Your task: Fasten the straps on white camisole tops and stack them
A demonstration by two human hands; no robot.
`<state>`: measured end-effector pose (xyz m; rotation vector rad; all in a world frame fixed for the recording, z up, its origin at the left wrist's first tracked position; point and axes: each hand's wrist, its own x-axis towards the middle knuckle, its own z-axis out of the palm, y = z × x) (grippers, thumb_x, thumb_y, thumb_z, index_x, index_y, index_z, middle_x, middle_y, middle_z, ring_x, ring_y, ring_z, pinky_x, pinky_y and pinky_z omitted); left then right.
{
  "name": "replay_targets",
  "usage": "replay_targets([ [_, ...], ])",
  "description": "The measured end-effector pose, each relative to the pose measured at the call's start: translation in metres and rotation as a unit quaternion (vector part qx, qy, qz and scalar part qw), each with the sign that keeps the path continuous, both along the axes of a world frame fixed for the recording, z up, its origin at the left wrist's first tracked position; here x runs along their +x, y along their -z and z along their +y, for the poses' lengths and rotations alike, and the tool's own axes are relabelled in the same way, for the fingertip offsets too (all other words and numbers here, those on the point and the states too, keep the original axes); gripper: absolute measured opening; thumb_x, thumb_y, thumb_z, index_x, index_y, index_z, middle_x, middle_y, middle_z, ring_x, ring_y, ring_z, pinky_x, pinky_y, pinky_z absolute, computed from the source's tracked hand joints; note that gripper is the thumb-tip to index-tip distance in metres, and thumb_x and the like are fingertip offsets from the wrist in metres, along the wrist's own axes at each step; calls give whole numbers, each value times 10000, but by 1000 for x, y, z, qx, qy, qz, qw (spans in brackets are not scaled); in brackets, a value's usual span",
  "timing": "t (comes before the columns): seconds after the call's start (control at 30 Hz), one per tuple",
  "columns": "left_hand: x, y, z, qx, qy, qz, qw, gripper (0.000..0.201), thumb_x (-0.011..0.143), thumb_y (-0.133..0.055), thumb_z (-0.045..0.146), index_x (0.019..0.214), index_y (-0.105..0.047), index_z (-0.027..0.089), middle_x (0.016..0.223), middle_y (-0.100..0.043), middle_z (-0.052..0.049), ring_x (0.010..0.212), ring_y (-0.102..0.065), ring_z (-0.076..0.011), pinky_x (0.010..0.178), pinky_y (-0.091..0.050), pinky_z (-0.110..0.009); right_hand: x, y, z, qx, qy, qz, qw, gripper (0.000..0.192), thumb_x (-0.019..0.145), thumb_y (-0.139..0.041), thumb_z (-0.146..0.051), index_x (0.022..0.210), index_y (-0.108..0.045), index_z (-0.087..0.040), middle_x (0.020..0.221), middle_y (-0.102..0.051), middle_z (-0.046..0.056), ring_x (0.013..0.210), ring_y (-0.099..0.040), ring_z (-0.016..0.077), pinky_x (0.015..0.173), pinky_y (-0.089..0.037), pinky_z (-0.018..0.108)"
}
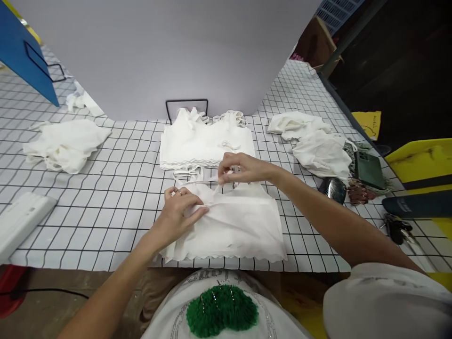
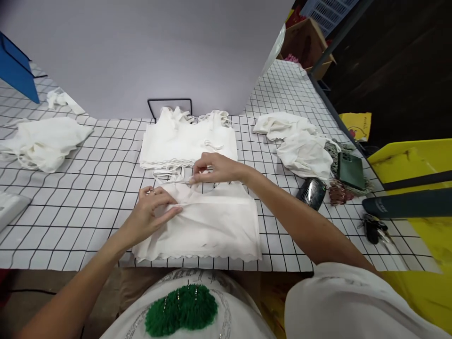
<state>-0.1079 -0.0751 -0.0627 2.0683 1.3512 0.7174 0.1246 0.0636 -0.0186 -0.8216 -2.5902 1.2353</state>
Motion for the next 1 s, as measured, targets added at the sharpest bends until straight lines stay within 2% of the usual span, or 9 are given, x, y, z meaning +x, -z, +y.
replay_targets([
  [0.17, -23, -12, 6, -89, 32, 34, 995, 306, 938, -581, 476, 806, -697, 226, 717, -669, 18, 702, -571, -179, 990, -337, -459, -27, 1, 20, 54, 30, 19, 998, 285, 937, -587, -376, 744, -682, -189, 733, -555, 27, 899, -490, 200, 843, -400, 374],
  [0.27, -29, -12, 8, -125, 19, 52, 991, 378, 919, -561, 539, 782, -704, 217, 727, -667, -5, 726, -559, -195, 955, -383, -442, -45, 12, 26, 90, 50, 38, 994, 264, 927, -581, -353, 735, -655, -187, 716, -518, 21, 902, -469, 208, 868, -382, 393],
  [0.43, -36, -12, 10, -139, -8, 82, 987, 412, 888, -556, 570, 777, -715, 206, 748, -669, -40, 744, -543, -212, 905, -405, -424, -72, 36, 34, 86, 36, 42, 995, 182, 928, -535, -239, 778, -625, -189, 723, -563, 23, 922, -466, 217, 888, -373, 394],
  [0.53, -42, -14, 14, -144, -13, 105, 984, 420, 850, -590, 591, 734, -695, 201, 725, -655, -45, 757, -545, -225, 905, -396, -437, -83, 46, 34, 109, 26, 28, 993, 178, 943, -507, -189, 809, -625, -181, 826, -623, 43, 945, -482, 224, 923, -363, 419],
  [0.6, -47, -14, 16, -138, -9, 117, 983, 401, 811, -635, 588, 716, -665, 200, 733, -653, -40, 774, -555, -233, 924, -384, -457, -82, 47, 29, 152, 47, 31, 987, 124, 946, -536, -215, 958, -652, -174, 988, -626, 77, 988, -496, 238, 942, -362, 444],
  [0.67, -52, -13, 18, -116, -7, 125, 985, 381, 780, -663, 581, 733, -648, 203, 808, -665, -48, 826, -565, -250, 937, -375, -474, -68, 43, 18, 206, 94, 36, 973, 230, 941, -574, -247, 1153, -626, -174, 1115, -595, 108, 1038, -506, 256, 960, -357, 467],
  [0.73, -58, -9, 17, -91, -20, 127, 987, 369, 776, -653, 581, 762, -641, 213, 918, -665, -64, 897, -565, -272, 934, -380, -481, -39, 37, 0, 245, 155, 37, 956, 293, 946, -576, -248, 1230, -596, -181, 1110, -607, 106, 1033, -527, 255, 968, -355, 468],
  [0.87, -68, 3, 7, -76, -66, 96, 990, 388, 789, -604, 613, 788, -629, 226, 982, -642, -76, 965, -578, -291, 893, -443, -460, 45, 31, -54, 262, 305, 31, 915, 114, 957, -555, -264, 983, -645, -201, 871, -664, 49, 856, -561, 216, 885, -395, 407],
  [1.0, -67, 8, -14, -48, -158, 55, 985, 472, 763, -621, 638, 987, -651, 224, 1022, -618, -80, 895, -595, -253, 796, -519, -390, 106, 41, -121, 260, 399, -21, 879, 236, 944, -560, -308, 732, -578, -205, 697, -617, 33, 727, -513, 208, 733, -399, 365],
])
